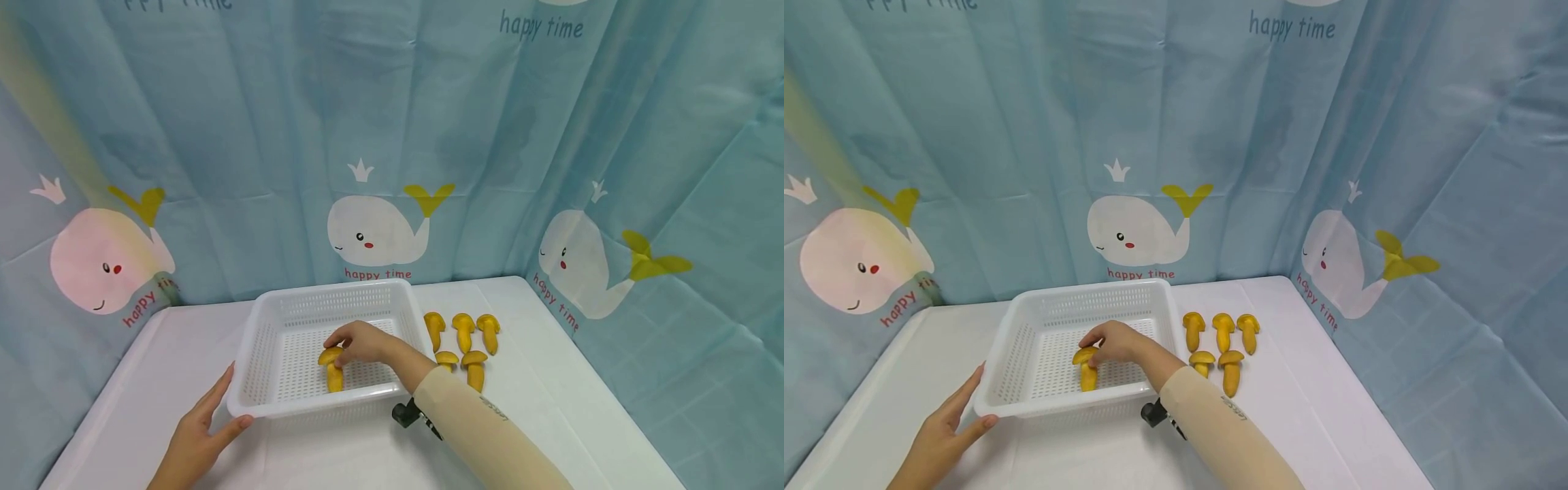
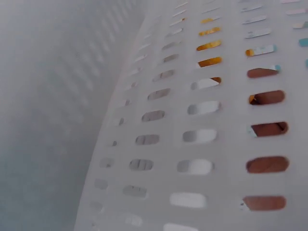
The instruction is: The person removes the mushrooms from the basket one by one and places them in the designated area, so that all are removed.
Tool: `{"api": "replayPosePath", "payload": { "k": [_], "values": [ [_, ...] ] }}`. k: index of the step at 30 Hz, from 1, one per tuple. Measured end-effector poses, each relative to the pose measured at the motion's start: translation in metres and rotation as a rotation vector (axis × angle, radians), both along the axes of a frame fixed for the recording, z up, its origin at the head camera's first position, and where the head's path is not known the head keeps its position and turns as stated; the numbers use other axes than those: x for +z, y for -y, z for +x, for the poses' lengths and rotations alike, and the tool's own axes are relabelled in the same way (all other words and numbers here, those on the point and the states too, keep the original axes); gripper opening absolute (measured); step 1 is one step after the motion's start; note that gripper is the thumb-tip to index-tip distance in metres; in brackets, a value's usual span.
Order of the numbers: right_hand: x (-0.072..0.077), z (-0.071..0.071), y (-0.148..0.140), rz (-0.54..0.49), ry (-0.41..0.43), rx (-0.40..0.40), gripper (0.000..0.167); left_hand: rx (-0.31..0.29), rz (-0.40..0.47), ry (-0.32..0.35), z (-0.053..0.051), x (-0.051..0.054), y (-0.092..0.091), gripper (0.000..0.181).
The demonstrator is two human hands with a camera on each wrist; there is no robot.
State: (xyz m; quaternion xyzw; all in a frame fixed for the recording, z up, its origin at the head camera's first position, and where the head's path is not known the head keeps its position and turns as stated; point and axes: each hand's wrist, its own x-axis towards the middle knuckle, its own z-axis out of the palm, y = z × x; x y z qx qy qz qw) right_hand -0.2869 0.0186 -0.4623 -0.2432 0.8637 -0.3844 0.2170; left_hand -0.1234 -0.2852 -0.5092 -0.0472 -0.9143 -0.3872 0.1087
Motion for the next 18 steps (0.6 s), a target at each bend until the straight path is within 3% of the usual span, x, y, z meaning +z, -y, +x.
{"api": "replayPosePath", "payload": {
  "k": [9,18],
  "values": [
    [0.012,0.005,0.002,-0.088,-0.038,0.013,0.038,0.004,-0.006,-0.016,0.002,-0.001,0.002,0.093],
    [0.031,0.011,-0.008,-0.098,-0.125,0.006,0.036,0.000,0.006,0.011,0.001,0.000,0.000,0.093]
  ]
}}
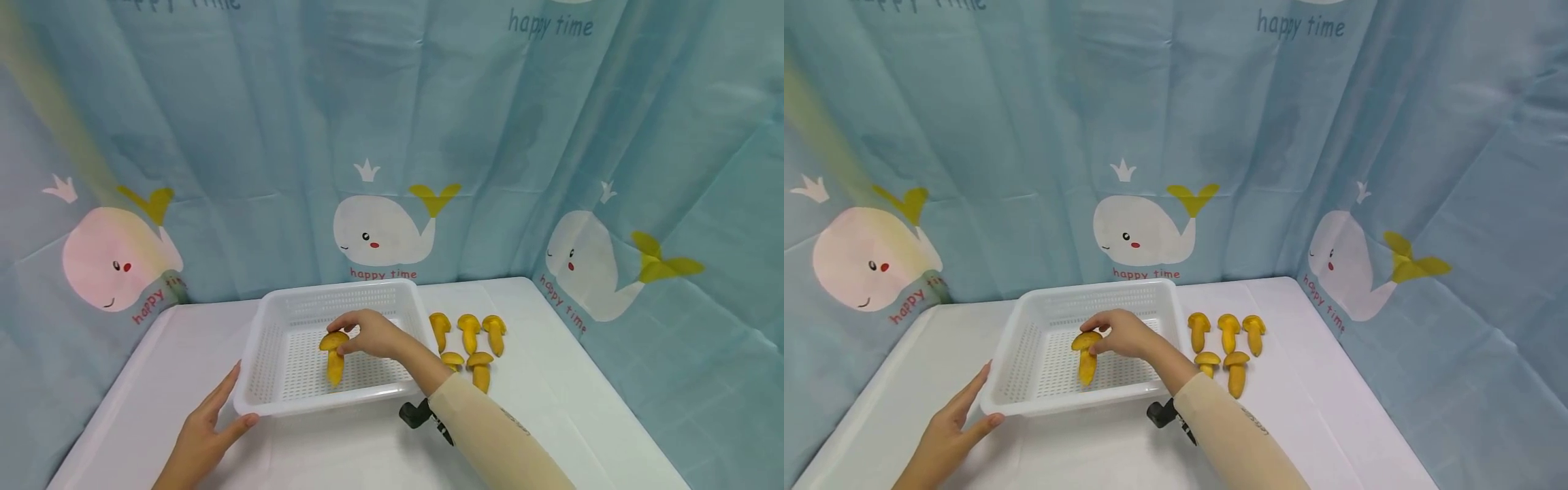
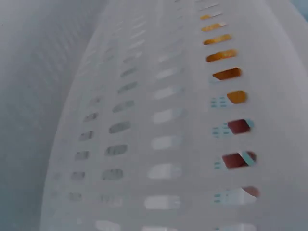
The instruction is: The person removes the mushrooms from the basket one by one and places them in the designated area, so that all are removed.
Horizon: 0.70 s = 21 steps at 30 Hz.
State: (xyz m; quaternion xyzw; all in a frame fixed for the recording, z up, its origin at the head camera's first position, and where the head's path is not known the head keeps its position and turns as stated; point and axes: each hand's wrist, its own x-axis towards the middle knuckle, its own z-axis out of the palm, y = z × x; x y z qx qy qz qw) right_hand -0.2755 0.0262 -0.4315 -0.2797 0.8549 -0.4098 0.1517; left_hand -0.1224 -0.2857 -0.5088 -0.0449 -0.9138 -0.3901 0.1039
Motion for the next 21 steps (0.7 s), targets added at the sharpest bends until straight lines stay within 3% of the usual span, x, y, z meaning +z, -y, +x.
{"api": "replayPosePath", "payload": {
  "k": [8,16,21],
  "values": [
    [0.011,0.002,-0.013,-0.020,-0.051,-0.035,0.035,-0.015,0.003,-0.049,0.000,-0.002,0.001,0.092],
    [0.015,0.004,-0.030,-0.094,-0.075,-0.024,0.035,-0.003,0.035,0.010,-0.001,-0.001,0.001,0.094],
    [0.020,0.009,-0.041,-0.099,-0.114,-0.021,0.036,0.005,0.034,0.003,-0.001,-0.001,0.001,0.095]
  ]
}}
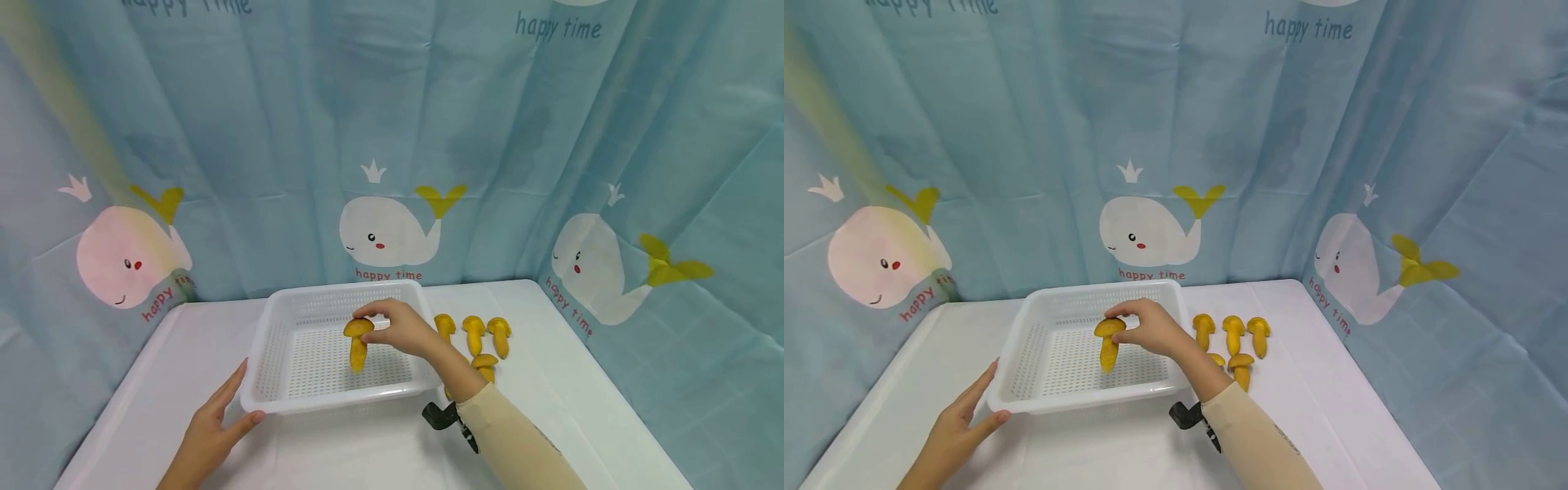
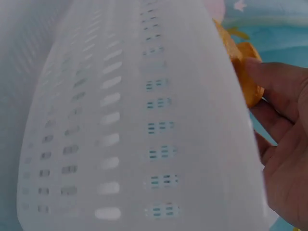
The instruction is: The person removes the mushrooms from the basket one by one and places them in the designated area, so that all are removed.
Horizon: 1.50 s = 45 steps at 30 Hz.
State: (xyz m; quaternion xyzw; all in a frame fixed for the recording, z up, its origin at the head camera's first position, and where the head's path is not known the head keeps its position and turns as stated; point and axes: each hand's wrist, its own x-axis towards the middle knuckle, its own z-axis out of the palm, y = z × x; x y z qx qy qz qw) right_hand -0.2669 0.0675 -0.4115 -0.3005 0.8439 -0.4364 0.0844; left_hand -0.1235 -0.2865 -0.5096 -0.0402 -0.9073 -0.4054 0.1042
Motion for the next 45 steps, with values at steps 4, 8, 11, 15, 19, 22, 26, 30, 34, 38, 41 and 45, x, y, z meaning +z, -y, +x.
{"api": "replayPosePath", "payload": {
  "k": [4,8,11,15,19,22,26,30,34,38,41,45],
  "values": [
    [0.003,0.004,-0.010,0.003,-0.034,-0.012,0.038,-0.003,-0.008,-0.012,0.001,0.000,0.000,0.095],
    [0.003,0.009,-0.020,-0.015,-0.058,-0.036,0.038,-0.007,-0.014,-0.021,0.001,0.001,0.000,0.095],
    [0.002,0.011,-0.028,-0.045,-0.061,-0.049,0.037,-0.006,-0.011,-0.020,0.001,0.001,-0.001,0.095],
    [0.000,0.014,-0.039,-0.067,-0.071,-0.075,0.038,-0.002,-0.008,0.005,0.001,0.003,-0.001,0.096],
    [-0.002,0.019,-0.051,-0.077,-0.085,-0.111,0.038,-0.003,-0.007,0.013,0.001,0.004,-0.001,0.096],
    [-0.004,0.021,-0.058,-0.090,-0.070,-0.130,0.039,0.000,-0.009,0.008,0.001,0.004,0.000,0.096],
    [-0.002,0.026,-0.068,-0.115,-0.048,-0.147,0.040,-0.007,0.003,-0.001,0.001,0.003,0.001,0.095],
    [0.001,0.031,-0.079,-0.134,-0.050,-0.169,0.040,-0.014,0.008,-0.004,0.001,0.003,0.000,0.094],
    [0.000,0.036,-0.091,-0.144,-0.057,-0.201,0.042,-0.011,-0.001,-0.007,0.002,0.004,0.000,0.095],
    [0.000,0.040,-0.103,-0.146,-0.074,-0.229,0.042,-0.016,-0.003,-0.020,0.001,0.004,0.000,0.095],
    [-0.002,0.042,-0.112,-0.156,-0.075,-0.236,0.041,-0.008,-0.010,-0.022,0.000,0.002,0.000,0.096],
    [-0.005,0.044,-0.124,-0.159,-0.075,-0.240,0.041,0.000,-0.017,-0.013,0.000,0.000,0.000,0.096]
  ]
}}
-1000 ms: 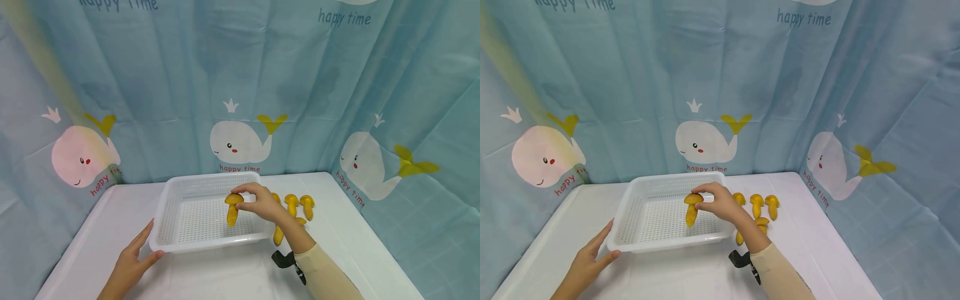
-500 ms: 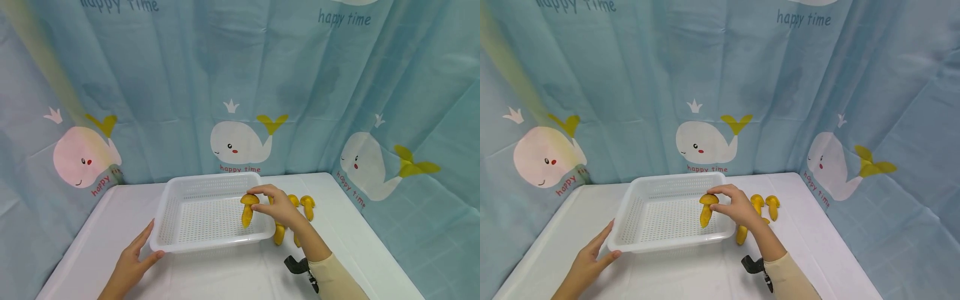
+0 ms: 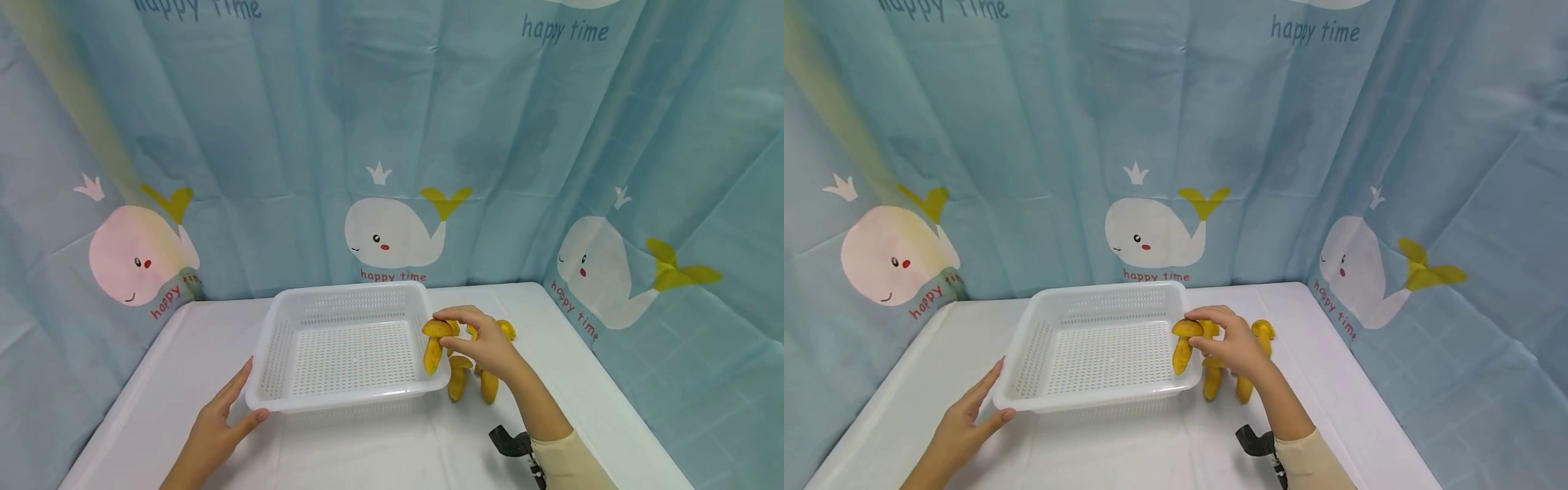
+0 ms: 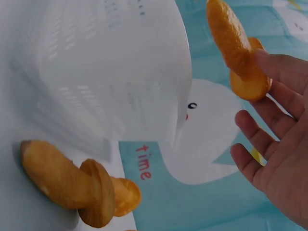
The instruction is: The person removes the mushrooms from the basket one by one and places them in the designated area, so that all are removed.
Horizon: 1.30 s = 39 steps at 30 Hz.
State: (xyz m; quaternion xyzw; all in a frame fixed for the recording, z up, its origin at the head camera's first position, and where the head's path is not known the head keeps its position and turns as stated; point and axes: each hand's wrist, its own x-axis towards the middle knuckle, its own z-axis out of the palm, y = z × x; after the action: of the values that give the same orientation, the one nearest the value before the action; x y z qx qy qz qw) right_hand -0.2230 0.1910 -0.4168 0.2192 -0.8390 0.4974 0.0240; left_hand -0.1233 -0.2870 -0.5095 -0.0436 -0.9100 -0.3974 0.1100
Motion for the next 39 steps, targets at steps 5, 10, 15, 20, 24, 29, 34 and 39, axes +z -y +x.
{"api": "replayPosePath", "payload": {
  "k": [5,10,15,20,24,29,34,39],
  "values": [
    [-0.005,0.000,-0.011,0.023,0.002,-0.026,0.041,0.001,0.003,0.006,0.000,-0.001,0.000,0.096],
    [-0.007,-0.002,-0.019,0.029,-0.011,-0.040,0.042,-0.002,0.002,-0.005,0.000,-0.002,0.001,0.096],
    [-0.005,-0.003,-0.026,0.021,-0.016,-0.037,0.041,-0.007,0.001,-0.016,-0.001,-0.004,0.001,0.095],
    [-0.002,-0.002,-0.032,0.007,-0.002,-0.037,0.038,-0.001,-0.009,-0.011,0.000,-0.005,0.002,0.096],
    [-0.001,-0.002,-0.037,0.015,0.004,-0.039,0.039,-0.001,0.004,0.006,0.000,-0.003,0.002,0.096],
    [-0.001,-0.003,-0.041,0.035,-0.011,-0.042,0.040,0.000,0.010,0.022,0.000,0.000,0.000,0.097],
    [-0.003,-0.005,-0.045,0.053,-0.019,-0.055,0.040,-0.005,0.014,0.015,0.001,0.001,0.000,0.097],
    [-0.004,-0.007,-0.049,0.065,-0.010,-0.069,0.041,-0.004,0.004,0.004,0.001,0.000,0.000,0.096]
  ]
}}
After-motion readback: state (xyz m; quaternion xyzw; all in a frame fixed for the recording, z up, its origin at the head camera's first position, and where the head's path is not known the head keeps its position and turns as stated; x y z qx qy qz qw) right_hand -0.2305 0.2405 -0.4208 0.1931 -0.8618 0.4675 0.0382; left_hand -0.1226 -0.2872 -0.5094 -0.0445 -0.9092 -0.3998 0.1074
